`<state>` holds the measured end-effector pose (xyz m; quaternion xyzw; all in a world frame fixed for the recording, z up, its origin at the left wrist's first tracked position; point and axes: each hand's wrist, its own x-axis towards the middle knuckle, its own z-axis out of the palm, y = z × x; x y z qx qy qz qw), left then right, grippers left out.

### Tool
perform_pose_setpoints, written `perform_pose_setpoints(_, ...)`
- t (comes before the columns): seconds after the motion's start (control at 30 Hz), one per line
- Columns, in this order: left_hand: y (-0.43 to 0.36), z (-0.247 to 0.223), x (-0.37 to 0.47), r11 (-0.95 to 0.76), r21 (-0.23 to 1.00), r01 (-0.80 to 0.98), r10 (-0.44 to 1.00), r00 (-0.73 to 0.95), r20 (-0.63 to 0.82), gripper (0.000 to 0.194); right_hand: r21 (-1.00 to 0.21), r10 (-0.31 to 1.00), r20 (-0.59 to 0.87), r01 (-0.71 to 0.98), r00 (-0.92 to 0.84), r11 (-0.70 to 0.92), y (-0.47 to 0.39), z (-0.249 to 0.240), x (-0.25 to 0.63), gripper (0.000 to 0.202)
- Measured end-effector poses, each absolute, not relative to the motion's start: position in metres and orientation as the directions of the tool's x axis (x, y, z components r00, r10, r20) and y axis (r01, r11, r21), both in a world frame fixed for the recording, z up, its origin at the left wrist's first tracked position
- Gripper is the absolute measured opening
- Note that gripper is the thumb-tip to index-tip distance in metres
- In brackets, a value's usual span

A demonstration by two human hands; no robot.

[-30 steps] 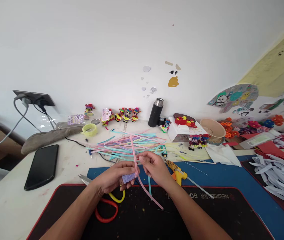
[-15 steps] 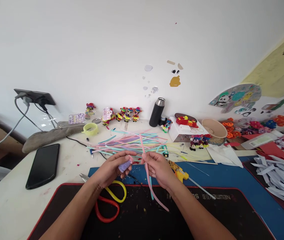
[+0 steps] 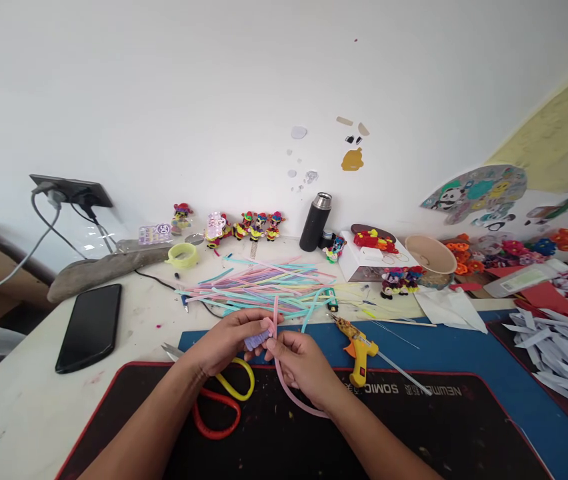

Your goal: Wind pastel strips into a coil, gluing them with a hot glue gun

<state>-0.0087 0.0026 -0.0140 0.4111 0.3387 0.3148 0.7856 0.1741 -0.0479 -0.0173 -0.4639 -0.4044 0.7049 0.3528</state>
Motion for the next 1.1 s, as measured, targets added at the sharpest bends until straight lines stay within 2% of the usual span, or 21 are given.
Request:
perform_pose_setpoints(0.3,0.001,-0.014,-0.009,0.403,0.908,-0.113,0.747,0.613,-0.256,0.034,-0.902,0.877,-0.358,-0.125,-0.319,-0.414,-0.054,-0.025,0.176,0.057)
perform_pose_setpoints(0.5,0.002,-0.017,-0.006,0.467,0.854,-0.231,0.793,0.538,-0.287,0.031,-0.924,0.894,-0.335,-0.083,-0.298,-0.374,-0.063,-0.023,0.180,0.056)
perform_pose_setpoints(0.63,0.007,-0.012,-0.009,0.464,0.819,-0.338,0.845,0.446,-0.294,0.034,-0.929,0.920,-0.352,-0.057,-0.173,-0.366,-0.075,-0.024,0.205,0.055)
perform_pose_setpoints(0.77,0.010,-0.010,-0.010,0.447,0.810,-0.381,0.866,0.413,-0.283,0.035,-0.939,0.939,-0.343,0.005,0.030,-0.343,-0.094,-0.020,0.252,0.053)
perform_pose_setpoints(0.97,0.010,-0.012,-0.009,0.459,0.820,-0.341,0.854,0.423,-0.302,0.038,-0.895,0.907,-0.343,0.209,0.245,-0.395,-0.121,-0.009,0.316,0.058)
perform_pose_setpoints(1.1,0.009,-0.011,-0.007,0.464,0.825,-0.324,0.848,0.431,-0.308,0.041,-0.817,0.914,-0.251,0.437,0.320,-0.377,-0.126,-0.010,0.333,0.054)
